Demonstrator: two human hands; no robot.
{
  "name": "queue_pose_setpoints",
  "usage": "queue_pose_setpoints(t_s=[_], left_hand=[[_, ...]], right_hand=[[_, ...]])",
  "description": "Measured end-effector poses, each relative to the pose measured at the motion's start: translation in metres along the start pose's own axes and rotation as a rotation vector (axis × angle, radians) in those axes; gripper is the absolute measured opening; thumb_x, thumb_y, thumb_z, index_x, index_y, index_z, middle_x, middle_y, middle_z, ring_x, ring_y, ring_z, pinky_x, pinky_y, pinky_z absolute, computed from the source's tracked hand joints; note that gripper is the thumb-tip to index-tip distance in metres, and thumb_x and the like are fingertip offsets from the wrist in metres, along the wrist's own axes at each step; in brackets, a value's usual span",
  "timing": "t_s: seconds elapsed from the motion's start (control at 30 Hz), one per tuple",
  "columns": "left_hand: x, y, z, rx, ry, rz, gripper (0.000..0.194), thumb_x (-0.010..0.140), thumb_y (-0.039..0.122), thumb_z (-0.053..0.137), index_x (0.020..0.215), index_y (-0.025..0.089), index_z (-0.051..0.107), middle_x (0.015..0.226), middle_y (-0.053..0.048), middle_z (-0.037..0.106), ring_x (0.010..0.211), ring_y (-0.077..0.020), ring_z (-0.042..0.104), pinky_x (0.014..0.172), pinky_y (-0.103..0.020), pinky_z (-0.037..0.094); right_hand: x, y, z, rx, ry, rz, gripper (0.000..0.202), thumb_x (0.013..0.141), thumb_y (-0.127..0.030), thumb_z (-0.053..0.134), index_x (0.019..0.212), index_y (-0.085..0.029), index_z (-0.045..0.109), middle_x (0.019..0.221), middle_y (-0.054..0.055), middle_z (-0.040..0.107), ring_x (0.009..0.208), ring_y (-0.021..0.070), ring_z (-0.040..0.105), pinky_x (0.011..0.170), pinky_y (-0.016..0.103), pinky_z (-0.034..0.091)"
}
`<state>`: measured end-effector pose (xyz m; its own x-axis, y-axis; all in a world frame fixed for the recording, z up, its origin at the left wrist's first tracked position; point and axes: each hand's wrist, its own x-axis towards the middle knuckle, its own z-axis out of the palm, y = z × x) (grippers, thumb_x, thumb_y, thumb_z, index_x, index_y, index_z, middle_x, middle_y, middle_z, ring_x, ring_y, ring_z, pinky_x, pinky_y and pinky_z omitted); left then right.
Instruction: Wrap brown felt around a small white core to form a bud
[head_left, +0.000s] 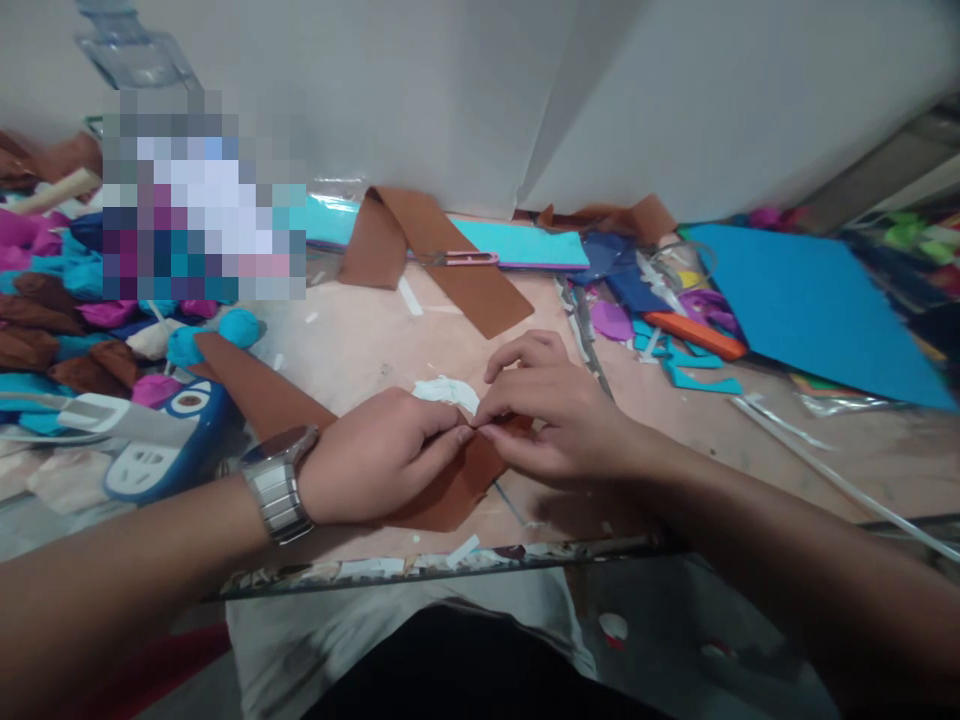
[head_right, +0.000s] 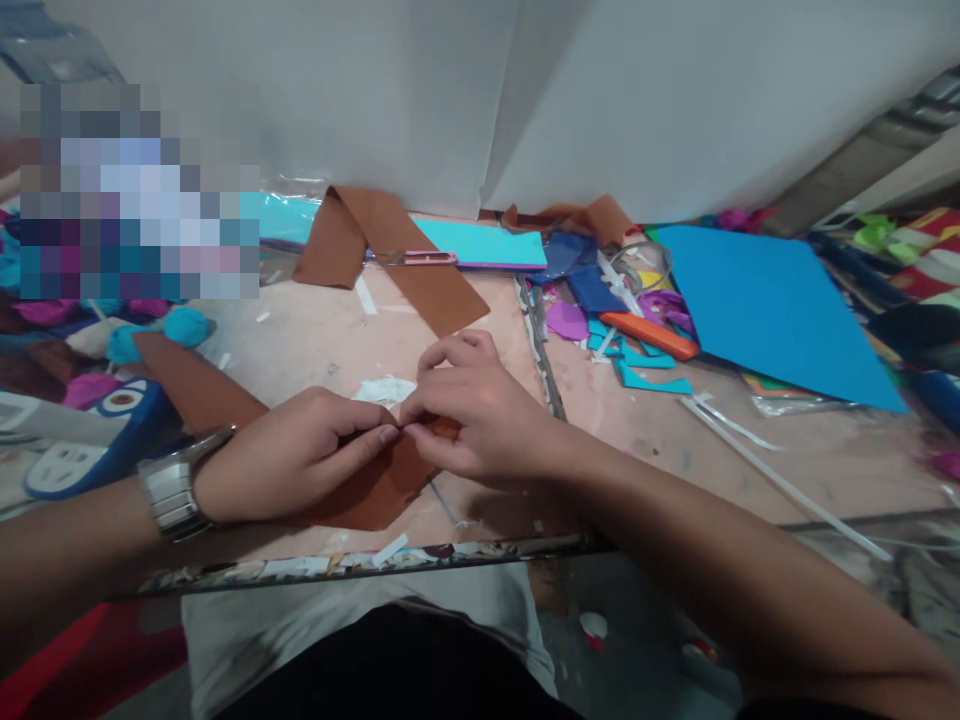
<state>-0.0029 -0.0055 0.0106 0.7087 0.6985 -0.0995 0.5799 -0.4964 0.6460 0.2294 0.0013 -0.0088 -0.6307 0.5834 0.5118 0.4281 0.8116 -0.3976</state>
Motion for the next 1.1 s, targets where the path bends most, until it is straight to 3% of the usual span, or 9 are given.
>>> queue_pose_setpoints(t_s=[0.33, 0.53, 0.63, 0.83, 1.1], left_hand=[[0.0049, 0.0001, -0.0029, 0.060, 0.058, -0.106, 0.034, 0.101, 0.031, 0.042, 0.074, 0.017, 0.057, 0.068, -0.001, 0.061, 0.062, -0.0136, 0.048, 0.063, -0.030, 0.029], [0.0043, -0.0038, -0.0063, 0.042, 0.058, -0.186, 0.023, 0.093, 0.018, 0.043, 0.074, 0.018, 0.056, 0.071, -0.001, 0.062, 0.069, -0.0168, 0.053, 0.067, -0.031, 0.033], [0.0036, -0.0053, -0.0078, -0.037, 0.014, -0.174, 0.020, 0.092, 0.019, 0.046, 0.076, 0.018, 0.059, 0.073, -0.001, 0.064, 0.071, -0.0170, 0.056, 0.067, -0.031, 0.035], [0.0049, -0.0073, -0.0038, -0.145, -0.050, -0.123, 0.031, 0.099, 0.041, 0.051, 0.087, 0.017, 0.066, 0.077, -0.001, 0.067, 0.070, -0.0165, 0.057, 0.065, -0.030, 0.036], [0.0072, -0.0093, -0.0025, -0.333, -0.099, -0.076, 0.024, 0.099, 0.029, 0.048, 0.088, 0.016, 0.066, 0.079, 0.001, 0.063, 0.073, -0.0140, 0.052, 0.068, -0.027, 0.040]], right_hand=[[0.0016, 0.0025, -0.0061, -0.054, 0.058, 0.124, 0.006, 0.082, -0.015, 0.067, 0.079, -0.021, 0.067, 0.081, 0.002, 0.067, 0.103, 0.0256, 0.063, 0.098, 0.047, 0.040], [0.0026, 0.0064, -0.0085, -0.070, 0.068, 0.164, 0.006, 0.081, -0.015, 0.065, 0.080, -0.021, 0.066, 0.079, 0.003, 0.067, 0.101, 0.0261, 0.062, 0.092, 0.045, 0.042], [0.0018, 0.0061, -0.0072, -0.068, 0.067, 0.163, 0.006, 0.082, -0.015, 0.066, 0.082, -0.021, 0.068, 0.083, 0.003, 0.068, 0.101, 0.0255, 0.063, 0.093, 0.045, 0.043], [0.0000, 0.0016, -0.0008, -0.026, -0.006, 0.106, 0.006, 0.087, -0.018, 0.067, 0.088, -0.022, 0.072, 0.087, 0.003, 0.071, 0.101, 0.0228, 0.064, 0.100, 0.046, 0.039], [0.0003, 0.0009, -0.0038, -0.007, -0.023, 0.045, 0.011, 0.090, -0.017, 0.066, 0.094, -0.023, 0.074, 0.084, 0.002, 0.070, 0.098, 0.0213, 0.064, 0.100, 0.046, 0.037]])
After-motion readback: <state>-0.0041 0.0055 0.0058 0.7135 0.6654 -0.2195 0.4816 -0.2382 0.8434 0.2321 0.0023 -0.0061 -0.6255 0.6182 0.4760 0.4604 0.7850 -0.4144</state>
